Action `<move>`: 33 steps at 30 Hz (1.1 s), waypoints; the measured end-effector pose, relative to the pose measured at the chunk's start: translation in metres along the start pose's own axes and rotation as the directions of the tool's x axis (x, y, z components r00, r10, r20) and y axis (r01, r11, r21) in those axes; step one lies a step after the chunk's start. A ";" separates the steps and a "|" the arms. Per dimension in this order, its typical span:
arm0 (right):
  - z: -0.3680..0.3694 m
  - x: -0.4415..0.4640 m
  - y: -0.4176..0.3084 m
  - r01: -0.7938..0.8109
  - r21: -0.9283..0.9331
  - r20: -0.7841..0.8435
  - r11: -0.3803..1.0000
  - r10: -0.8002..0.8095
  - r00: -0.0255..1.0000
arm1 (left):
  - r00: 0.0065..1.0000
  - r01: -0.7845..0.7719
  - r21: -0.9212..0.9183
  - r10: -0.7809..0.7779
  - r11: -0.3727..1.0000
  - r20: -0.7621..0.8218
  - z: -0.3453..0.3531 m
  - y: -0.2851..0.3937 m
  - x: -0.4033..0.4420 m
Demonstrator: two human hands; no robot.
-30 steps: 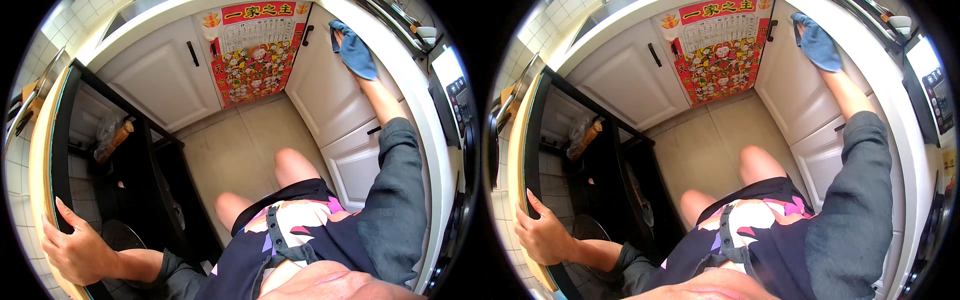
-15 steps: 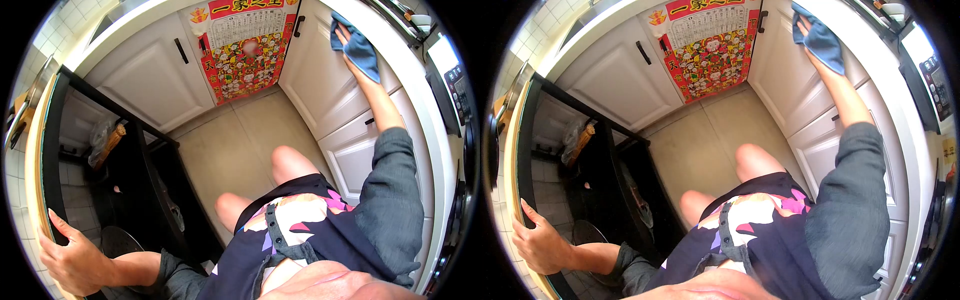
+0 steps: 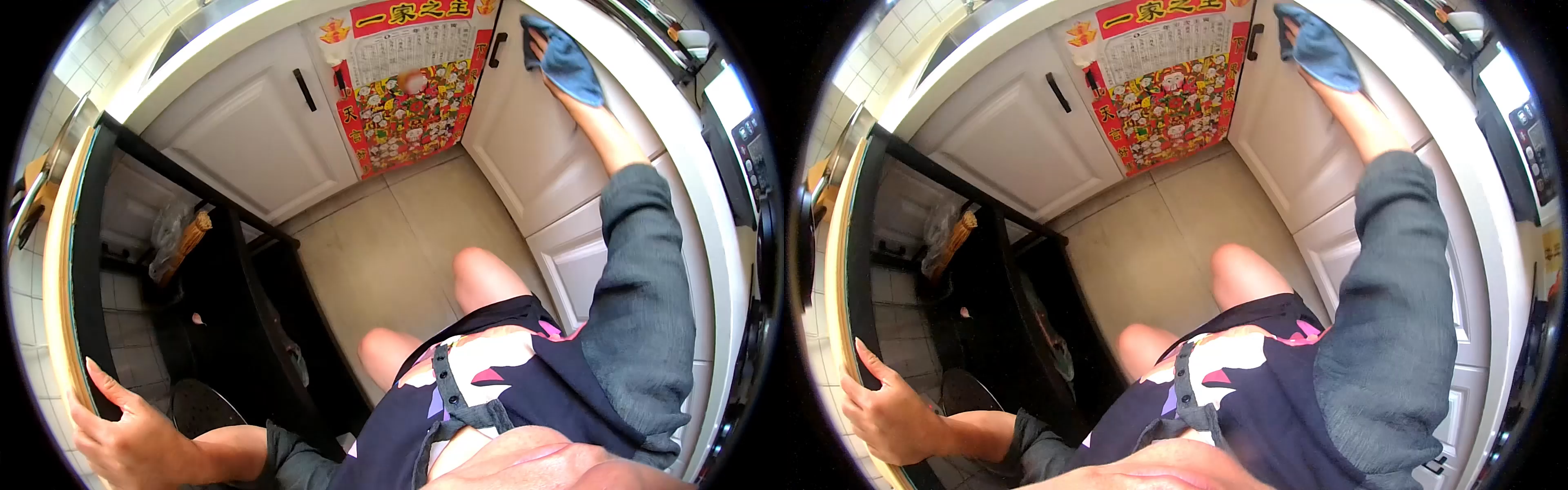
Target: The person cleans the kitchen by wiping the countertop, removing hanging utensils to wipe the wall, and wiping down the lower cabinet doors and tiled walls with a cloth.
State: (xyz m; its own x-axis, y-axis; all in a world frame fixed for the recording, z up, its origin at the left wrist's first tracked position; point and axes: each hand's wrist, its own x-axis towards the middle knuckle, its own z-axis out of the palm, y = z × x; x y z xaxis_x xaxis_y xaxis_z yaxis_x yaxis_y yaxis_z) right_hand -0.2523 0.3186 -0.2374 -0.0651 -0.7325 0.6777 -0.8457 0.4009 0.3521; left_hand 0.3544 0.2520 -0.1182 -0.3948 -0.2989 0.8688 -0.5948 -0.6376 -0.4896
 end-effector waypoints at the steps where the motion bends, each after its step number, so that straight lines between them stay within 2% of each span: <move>1: 0.002 0.007 -0.002 0.002 -0.016 -0.006 1.000 -0.002 1.000 | 1.000 -0.015 0.039 0.015 0.999 0.005 -0.003 0.001 0.001; 3: 0.002 0.014 -0.003 0.012 -0.040 -0.014 0.999 -0.012 1.000 | 1.000 -0.013 -0.015 0.012 1.000 -0.020 0.026 -0.005 -0.008; 5: -0.004 0.006 -0.001 0.015 -0.040 -0.020 0.999 -0.016 1.000 | 0.999 -0.010 -0.065 0.007 0.998 -0.046 0.026 -0.006 -0.005; 8: -0.028 -0.024 0.010 0.016 -0.029 0.001 0.999 -0.016 1.000 | 0.995 -0.063 0.002 0.062 0.998 -0.072 0.016 -0.005 -0.007; 10: -0.047 -0.055 0.018 -0.006 -0.023 0.028 1.000 0.006 1.000 | 0.999 -0.046 -0.034 0.045 0.998 -0.018 0.019 -0.004 -0.008; 17: -0.113 -0.175 0.034 -0.137 -0.079 0.182 0.987 0.149 0.972 | 0.995 -0.053 -0.046 0.049 0.998 -0.087 0.019 -0.005 -0.007; 19: -0.118 -0.183 0.038 -0.161 -0.107 0.200 0.981 0.180 0.963 | 0.999 -0.047 -0.015 0.046 0.999 -0.029 0.014 -0.005 -0.004; 21: -0.113 -0.174 0.046 -0.127 -0.167 0.191 0.978 0.158 0.969 | 0.999 -0.043 -0.013 0.043 0.999 -0.027 0.009 -0.005 -0.002; 29: -0.058 -0.057 0.054 -0.031 -0.213 0.096 0.977 0.052 0.994 | 0.997 -0.066 -0.019 0.065 0.998 -0.042 0.014 -0.006 -0.005; 31: -0.045 -0.033 0.050 -0.024 -0.225 0.084 0.974 0.044 0.995 | 0.992 -0.078 -0.011 0.076 0.997 -0.096 0.017 -0.007 -0.005; 33: -0.033 -0.014 0.048 -0.021 -0.232 0.074 0.972 0.039 0.996 | 0.994 -0.079 -0.028 0.077 0.996 -0.072 0.040 -0.010 -0.011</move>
State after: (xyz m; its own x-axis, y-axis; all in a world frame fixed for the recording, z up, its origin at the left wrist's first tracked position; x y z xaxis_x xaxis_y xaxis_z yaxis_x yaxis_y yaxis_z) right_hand -0.2747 0.3661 -0.2086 -0.1370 -0.7552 0.6410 -0.6982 0.5326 0.4783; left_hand 0.3925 0.2337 -0.1202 -0.4887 -0.2955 0.8209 -0.5812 -0.5914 -0.5589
